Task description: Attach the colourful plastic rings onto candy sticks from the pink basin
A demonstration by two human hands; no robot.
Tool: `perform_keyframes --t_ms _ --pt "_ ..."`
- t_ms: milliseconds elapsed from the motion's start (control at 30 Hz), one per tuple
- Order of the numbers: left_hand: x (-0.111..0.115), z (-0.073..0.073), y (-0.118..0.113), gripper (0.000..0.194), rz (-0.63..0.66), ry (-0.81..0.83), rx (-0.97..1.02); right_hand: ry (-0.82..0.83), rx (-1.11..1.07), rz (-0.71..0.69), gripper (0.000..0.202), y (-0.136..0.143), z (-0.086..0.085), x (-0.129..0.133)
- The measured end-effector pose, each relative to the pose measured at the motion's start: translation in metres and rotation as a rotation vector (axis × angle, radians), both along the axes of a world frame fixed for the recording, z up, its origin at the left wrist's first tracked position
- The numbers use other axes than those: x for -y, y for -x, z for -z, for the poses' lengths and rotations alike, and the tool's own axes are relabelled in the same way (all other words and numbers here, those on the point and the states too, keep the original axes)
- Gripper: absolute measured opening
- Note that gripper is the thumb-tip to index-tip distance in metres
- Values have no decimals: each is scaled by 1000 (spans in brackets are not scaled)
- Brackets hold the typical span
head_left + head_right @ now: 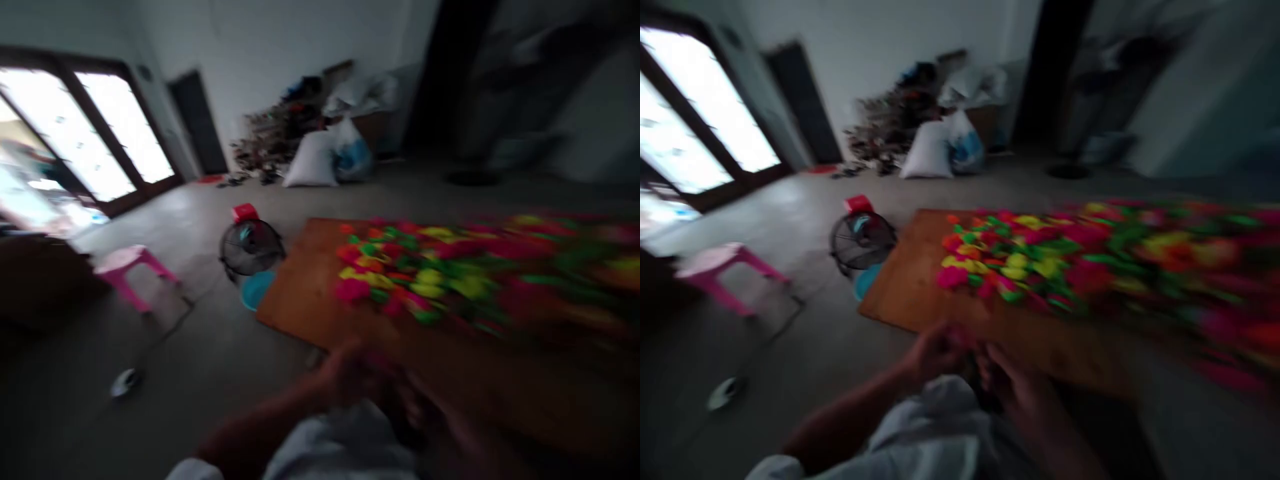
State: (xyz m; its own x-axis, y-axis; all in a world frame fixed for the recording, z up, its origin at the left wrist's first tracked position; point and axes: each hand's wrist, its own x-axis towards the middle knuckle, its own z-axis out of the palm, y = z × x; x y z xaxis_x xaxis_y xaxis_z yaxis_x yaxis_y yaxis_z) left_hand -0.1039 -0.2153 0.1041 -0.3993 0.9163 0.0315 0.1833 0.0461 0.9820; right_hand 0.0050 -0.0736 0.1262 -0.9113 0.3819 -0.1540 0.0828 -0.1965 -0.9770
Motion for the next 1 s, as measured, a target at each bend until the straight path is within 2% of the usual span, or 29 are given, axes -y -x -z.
perform_keyframes --t_ms 33,67,100,200,333,433,600,767,900,1000 --pt "-5 7 -2 56 -33 -64 64 44 54 56 33 -7 4 -9" --pt "-9 14 -2 57 -196 -139 140 192 69 123 34 -13 8 -17" --pt "-13 20 0 56 -256 -169 214 313 57 167 36 -18 9 -25" --pt "-26 27 10 48 -175 -188 351 419 -13 246 40 -28 5 -36" --pt "-41 18 10 42 -15 -210 474 332 -96 306 35 -37 -4 -30" --pt "-51 16 6 43 98 -205 586 183 -103 370 36 -46 2 -25" --pt "-65 25 6 47 214 -148 693 -105 -19 441 37 -58 9 -25" --pt "-83 36 6 46 282 -83 664 -337 92 436 37 -66 12 -33" --pt "-99 41 6 47 319 -83 567 -334 126 394 38 -70 23 -48" --pt "-107 42 7 45 309 -89 505 -293 126 416 39 -71 29 -59"
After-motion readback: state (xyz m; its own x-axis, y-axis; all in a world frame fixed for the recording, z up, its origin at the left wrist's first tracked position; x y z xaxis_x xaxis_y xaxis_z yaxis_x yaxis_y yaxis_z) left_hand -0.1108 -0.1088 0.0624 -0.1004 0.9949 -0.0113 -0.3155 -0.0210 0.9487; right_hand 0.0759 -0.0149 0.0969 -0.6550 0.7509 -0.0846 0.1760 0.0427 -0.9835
